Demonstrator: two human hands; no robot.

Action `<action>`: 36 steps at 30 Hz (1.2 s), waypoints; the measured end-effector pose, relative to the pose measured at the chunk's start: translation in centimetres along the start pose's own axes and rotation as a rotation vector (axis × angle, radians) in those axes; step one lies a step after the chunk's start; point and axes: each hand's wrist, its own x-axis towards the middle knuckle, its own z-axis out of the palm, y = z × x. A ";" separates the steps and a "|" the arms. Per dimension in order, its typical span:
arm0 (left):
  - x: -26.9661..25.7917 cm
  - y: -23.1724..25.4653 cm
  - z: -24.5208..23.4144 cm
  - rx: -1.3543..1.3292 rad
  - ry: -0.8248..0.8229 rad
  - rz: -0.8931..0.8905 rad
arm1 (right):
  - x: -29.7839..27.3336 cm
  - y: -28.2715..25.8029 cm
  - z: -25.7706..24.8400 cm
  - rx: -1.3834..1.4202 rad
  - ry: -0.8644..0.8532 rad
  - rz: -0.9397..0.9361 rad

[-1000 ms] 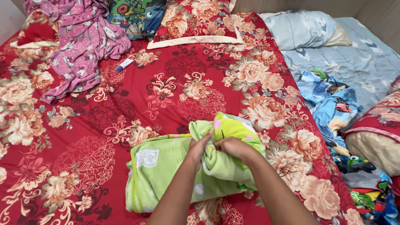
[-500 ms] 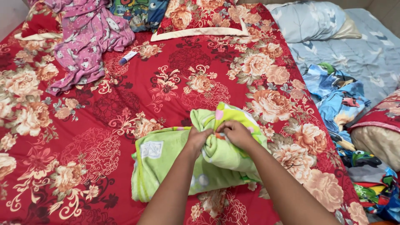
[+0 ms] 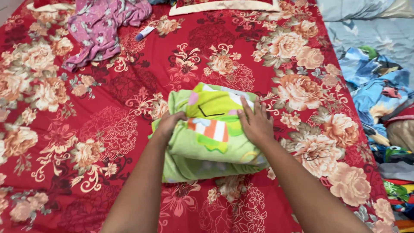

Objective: Folding a green cartoon blanket on a bed.

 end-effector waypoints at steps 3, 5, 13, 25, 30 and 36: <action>0.3 -2.6 -3.8 -0.063 0.017 -0.070 | -0.1 0.4 1.0 0.038 -0.015 0.042; 0.0 -4.9 -5.9 -0.102 0.026 -0.107 | -0.1 1.1 2.5 0.098 0.005 0.028; 3.5 -16.4 -12.5 -0.152 0.062 -0.040 | -2.4 -1.5 4.6 0.045 0.036 -0.068; -2.1 -4.8 -3.1 1.133 0.381 0.257 | 5.0 5.1 5.1 0.772 -0.275 -0.023; -1.5 -7.0 -2.9 0.918 0.517 0.285 | 7.3 7.9 4.5 0.711 -0.336 -0.218; -3.5 -7.2 -3.8 0.817 0.581 0.298 | 8.7 5.6 6.0 0.703 -0.247 -0.230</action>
